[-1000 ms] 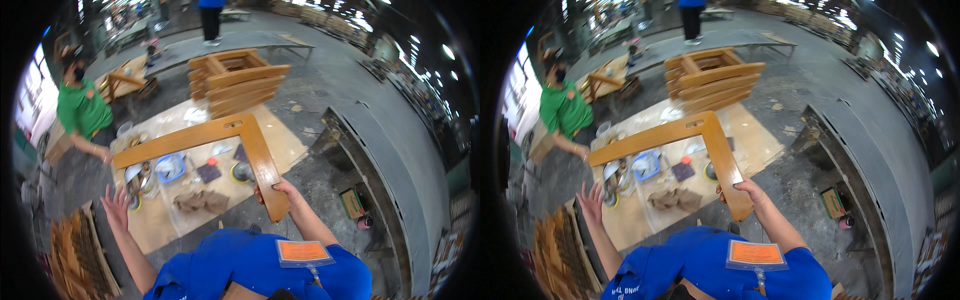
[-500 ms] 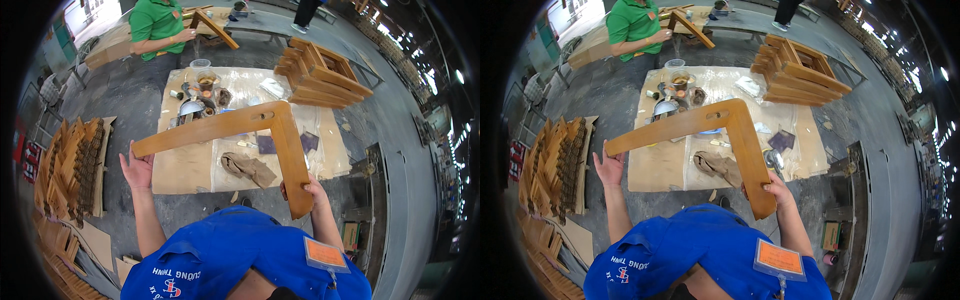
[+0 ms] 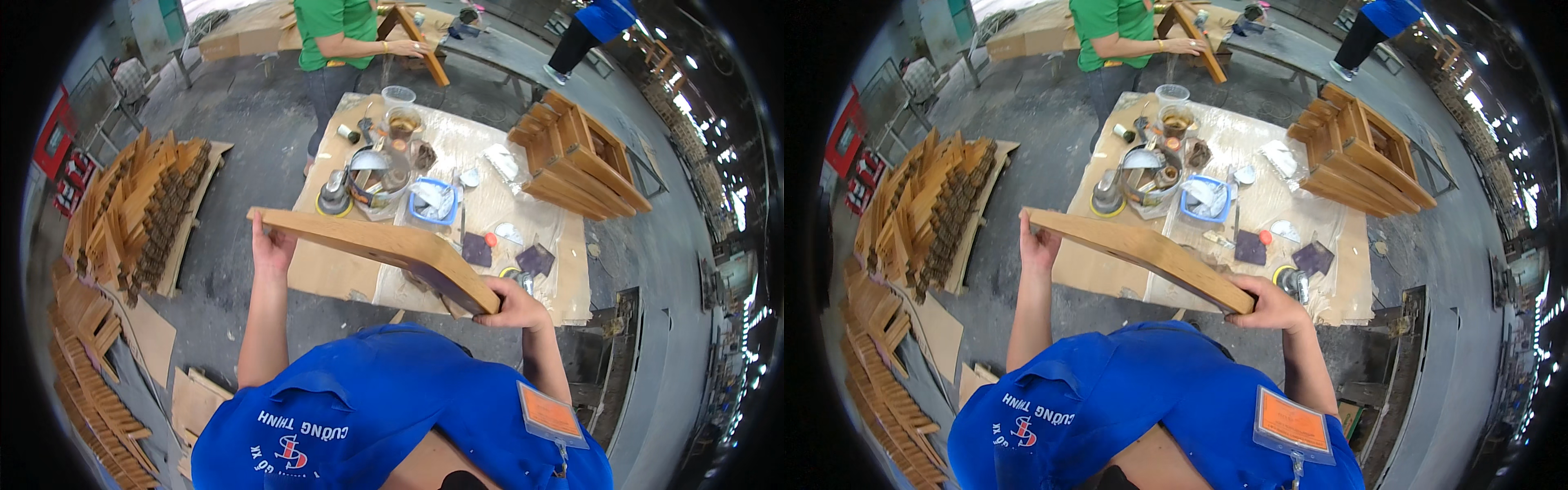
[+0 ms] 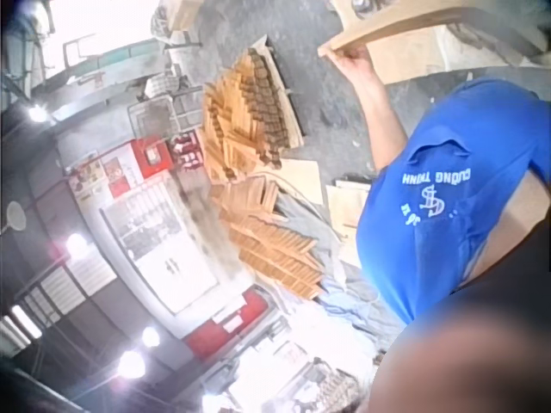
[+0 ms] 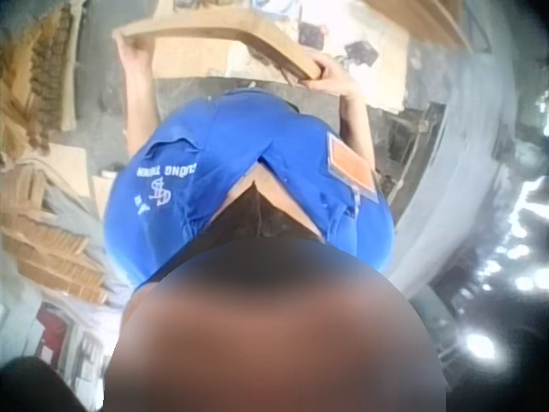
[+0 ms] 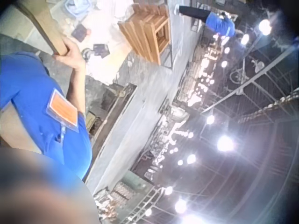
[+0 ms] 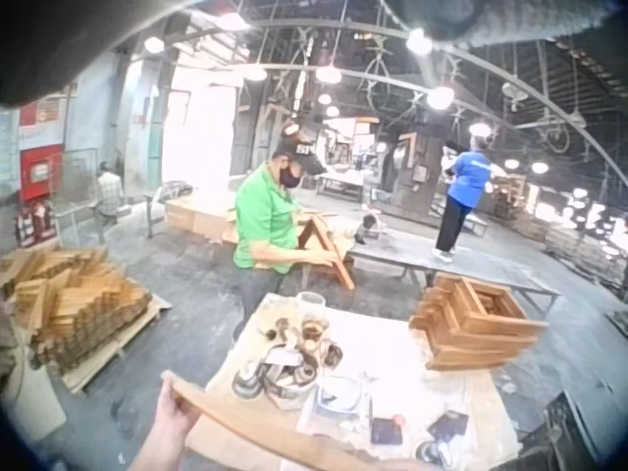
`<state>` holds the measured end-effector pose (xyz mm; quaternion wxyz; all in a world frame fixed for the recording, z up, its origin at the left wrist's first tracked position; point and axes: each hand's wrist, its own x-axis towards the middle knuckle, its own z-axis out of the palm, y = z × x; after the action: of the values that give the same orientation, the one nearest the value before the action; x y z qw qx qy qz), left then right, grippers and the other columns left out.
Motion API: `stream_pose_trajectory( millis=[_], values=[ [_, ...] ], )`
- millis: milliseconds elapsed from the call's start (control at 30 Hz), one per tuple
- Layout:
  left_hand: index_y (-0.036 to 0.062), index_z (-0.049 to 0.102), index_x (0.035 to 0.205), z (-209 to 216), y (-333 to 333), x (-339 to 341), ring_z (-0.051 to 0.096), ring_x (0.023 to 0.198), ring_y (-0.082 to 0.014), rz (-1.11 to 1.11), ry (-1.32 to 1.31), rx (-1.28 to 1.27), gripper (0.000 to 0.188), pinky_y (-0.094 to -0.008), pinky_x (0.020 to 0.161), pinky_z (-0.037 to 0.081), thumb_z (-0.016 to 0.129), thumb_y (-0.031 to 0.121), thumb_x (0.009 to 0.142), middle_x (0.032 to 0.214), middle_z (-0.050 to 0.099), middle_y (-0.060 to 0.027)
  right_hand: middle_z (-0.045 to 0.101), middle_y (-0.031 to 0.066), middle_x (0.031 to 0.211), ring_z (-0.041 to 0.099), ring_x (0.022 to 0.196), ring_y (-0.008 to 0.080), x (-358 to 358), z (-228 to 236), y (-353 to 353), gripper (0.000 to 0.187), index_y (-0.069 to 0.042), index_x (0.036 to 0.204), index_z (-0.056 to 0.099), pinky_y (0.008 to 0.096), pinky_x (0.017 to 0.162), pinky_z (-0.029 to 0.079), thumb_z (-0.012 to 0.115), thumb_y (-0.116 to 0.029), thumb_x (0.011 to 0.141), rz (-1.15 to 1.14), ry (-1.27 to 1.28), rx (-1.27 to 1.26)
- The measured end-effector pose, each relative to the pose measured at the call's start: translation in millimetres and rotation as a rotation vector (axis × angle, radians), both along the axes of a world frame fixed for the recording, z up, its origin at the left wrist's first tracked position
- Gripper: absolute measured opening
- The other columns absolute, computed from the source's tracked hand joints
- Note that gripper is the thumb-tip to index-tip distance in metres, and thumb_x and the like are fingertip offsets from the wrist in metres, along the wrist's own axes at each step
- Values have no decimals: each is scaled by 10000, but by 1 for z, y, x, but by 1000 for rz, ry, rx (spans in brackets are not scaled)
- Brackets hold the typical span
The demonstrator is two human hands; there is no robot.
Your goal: The person sands a curved wooden part with an orbital sander, then uses a cloth and a small scraper to clean and smooth the surface. They inspect the part, scrape edges, and wipe it down repeatedly.
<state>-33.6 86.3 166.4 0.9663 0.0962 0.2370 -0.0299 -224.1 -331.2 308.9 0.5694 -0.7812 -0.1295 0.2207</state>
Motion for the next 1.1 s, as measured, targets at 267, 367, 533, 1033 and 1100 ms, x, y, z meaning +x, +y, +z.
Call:
stream_pose_trajectory(
  millis=[267, 367, 533, 1033, 1100],
  values=[
    [-38, 547, 938, 16, -9, -5, 593, 944, -285, -22, -175, -92, 398, -460, 1061, 401, 631, 348, 890, 932, 613, -163, 590, 91, 1190, 540, 1068, 138, 14, -2, -6, 624, -3, 1318, 519, 276, 919, 438, 663, 31, 712, -54, -25, -25],
    [-34, 538, 926, 23, -14, -9, 587, 928, -280, 7, -148, -107, 373, -458, 1061, 397, 618, 329, 894, 901, 604, -151, 590, 97, 1210, 543, 1084, 146, 16, -4, -10, 606, -1, 1299, 538, 282, 936, 429, 665, 29, 708, -71, -38, -33],
    [-41, 529, 933, 27, -20, -7, 583, 933, -274, -8, -147, -151, 373, -454, 1063, 392, 613, 320, 893, 910, 598, -146, 595, 104, 1223, 549, 1101, 156, 13, -9, -16, 608, -5, 1296, 543, 294, 946, 428, 662, 26, 700, -59, -64, -41],
    [-92, 494, 1039, 31, -47, -10, 561, 900, -306, -163, -197, 0, 551, -461, 967, 446, 511, 449, 933, 962, 559, -188, 596, 168, 1199, 567, 1128, 327, 11, 25, -7, 664, -19, 1270, 563, 382, 972, 426, 599, 5, 607, -17, -387, -195],
    [-77, 484, 1080, 31, -59, -15, 554, 892, -311, -242, -175, 65, 609, -477, 937, 455, 417, 515, 954, 979, 555, -199, 593, 172, 1187, 569, 1112, 342, 18, 32, -4, 660, -30, 1261, 572, 388, 969, 427, 592, 6, 603, -4, -459, -345]
  ],
)
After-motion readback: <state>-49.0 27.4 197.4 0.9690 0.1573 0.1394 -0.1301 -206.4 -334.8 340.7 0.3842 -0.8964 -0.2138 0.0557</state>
